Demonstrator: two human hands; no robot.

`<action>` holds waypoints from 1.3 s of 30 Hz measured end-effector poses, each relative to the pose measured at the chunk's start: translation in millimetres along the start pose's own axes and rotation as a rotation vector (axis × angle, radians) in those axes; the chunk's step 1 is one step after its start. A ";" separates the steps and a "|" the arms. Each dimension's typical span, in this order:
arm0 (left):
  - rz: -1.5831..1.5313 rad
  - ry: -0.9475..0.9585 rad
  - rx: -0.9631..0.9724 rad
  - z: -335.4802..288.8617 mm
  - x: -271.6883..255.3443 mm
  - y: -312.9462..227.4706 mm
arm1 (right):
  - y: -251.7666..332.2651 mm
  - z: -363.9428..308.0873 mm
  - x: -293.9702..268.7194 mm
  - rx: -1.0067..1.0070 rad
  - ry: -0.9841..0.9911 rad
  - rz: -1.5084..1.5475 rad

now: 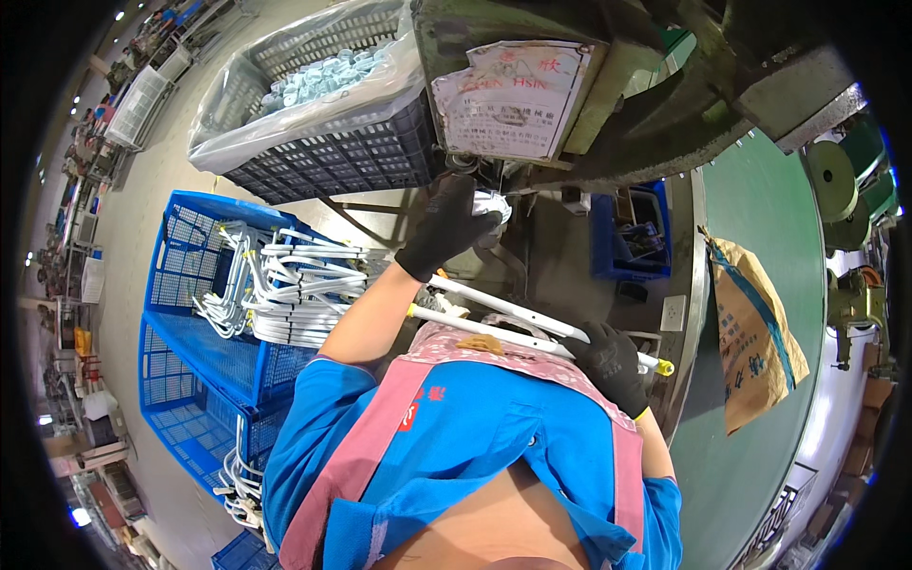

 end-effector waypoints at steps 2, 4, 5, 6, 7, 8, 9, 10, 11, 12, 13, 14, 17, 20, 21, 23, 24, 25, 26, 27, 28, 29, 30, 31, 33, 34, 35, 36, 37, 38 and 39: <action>-0.021 -0.010 0.022 2.3 -2.8 -2.2 | 0.9 3.1 -0.4 0.003 0.002 0.002; 0.047 -0.063 0.110 1.4 -6.7 -12.6 | 3.5 6.9 -1.5 -0.010 -0.006 0.000; 0.125 -0.111 0.194 -0.7 -9.1 -21.8 | 3.0 9.1 -1.6 0.003 -0.005 0.013; 0.191 -0.164 0.272 -4.5 -11.0 -30.8 | 3.6 10.6 -2.2 0.006 -0.007 0.017; 0.182 -0.121 0.259 -5.1 -5.7 -30.4 | 5.1 12.3 -2.7 -0.001 -0.010 0.015; 0.160 -0.082 0.239 -6.1 -0.4 -28.9 | 4.7 13.9 -2.1 0.013 -0.002 0.026; 0.123 -0.066 0.231 -6.8 2.5 -27.5 | 5.0 15.3 -2.0 0.017 0.002 0.028; 0.084 -0.050 0.258 -7.4 4.6 -27.8 | 6.5 16.6 -2.9 0.006 -0.006 0.021; 0.056 -0.100 0.252 -6.9 0.1 -24.7 | 5.6 17.7 -1.7 0.021 0.008 0.033; 0.009 -0.171 0.256 -5.5 -6.4 -21.7 | 5.8 19.0 -1.7 0.022 0.009 0.037; -0.058 -0.141 0.170 -1.0 -6.4 -9.7 | 7.4 20.0 -2.8 0.009 -0.003 0.034; -0.123 -0.117 0.082 2.8 -6.6 1.6 | 5.9 21.2 -2.2 0.025 0.003 0.039; -0.222 0.116 -0.246 1.7 1.8 35.4 | 6.4 24.1 -3.2 0.027 -0.009 0.036; 0.032 0.086 -0.146 -4.6 -10.1 21.0 | 6.1 26.9 -3.7 0.035 -0.020 0.031; 0.070 0.042 -0.054 -6.7 -11.9 8.8 | 5.9 27.8 -4.4 0.034 -0.033 0.033; 0.138 -0.109 0.179 -13.3 -15.8 -19.8 | 5.4 29.2 -5.4 0.025 -0.053 0.031; 0.239 -0.032 0.179 -13.7 -5.3 -20.1 | 4.7 30.0 -5.5 0.016 -0.059 0.026; 0.286 -0.065 0.226 -14.3 -4.3 -24.0 | 4.8 30.6 -6.1 -0.010 -0.068 0.019; 0.329 -0.069 0.252 -13.2 -1.3 -24.7 | 0.6 32.1 -6.3 0.010 -0.078 0.023; 0.374 -0.075 0.279 -11.7 1.7 -25.2 | -2.1 34.4 -6.4 0.014 -0.092 0.024; 0.236 0.059 0.233 -6.4 9.1 -14.9 | -4.2 37.2 -6.7 0.006 -0.100 0.016; 0.219 0.049 0.262 -5.0 7.7 -15.2 | -7.8 40.1 -6.8 0.012 -0.098 -0.001; 0.203 0.038 0.292 -4.4 5.9 -16.7 | -10.7 43.6 -7.0 0.005 -0.090 -0.027; 0.184 0.047 0.308 -3.8 3.4 -16.9 | -13.3 48.4 -5.2 0.003 -0.060 -0.056; 0.205 -0.032 0.350 -6.5 -12.9 -21.1 | -10.0 56.7 -14.2 -0.106 -0.098 -0.058; 0.215 -0.048 0.322 -7.9 -24.4 -17.4 | -8.8 62.8 -16.9 -0.132 -0.107 -0.067; 0.226 -0.071 0.296 -9.9 -37.1 -13.7 | -7.4 69.2 -19.0 -0.159 -0.103 -0.084; 0.105 -0.039 0.191 -10.6 -51.3 1.0 | -5.9 75.2 -22.7 -0.175 -0.118 -0.070; 0.085 -0.060 0.159 -14.7 -67.7 9.8 | -6.2 81.6 -26.5 -0.185 -0.127 -0.037; 0.018 0.047 0.036 -18.4 -75.8 30.2 | -6.4 88.3 -29.2 -0.200 -0.121 -0.012; 0.153 0.173 -0.002 -27.7 -82.3 44.2 | -6.0 95.0 -30.5 -0.221 -0.106 0.005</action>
Point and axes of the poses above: each hand's wrist, its own z-axis towards the middle knuckle, its own x-axis out of the palm, y = z × x, the point moved 9 cm from there along z, towards the middle knuckle, and after that the axes turned 1 degree about y, right-handed, at the moved point
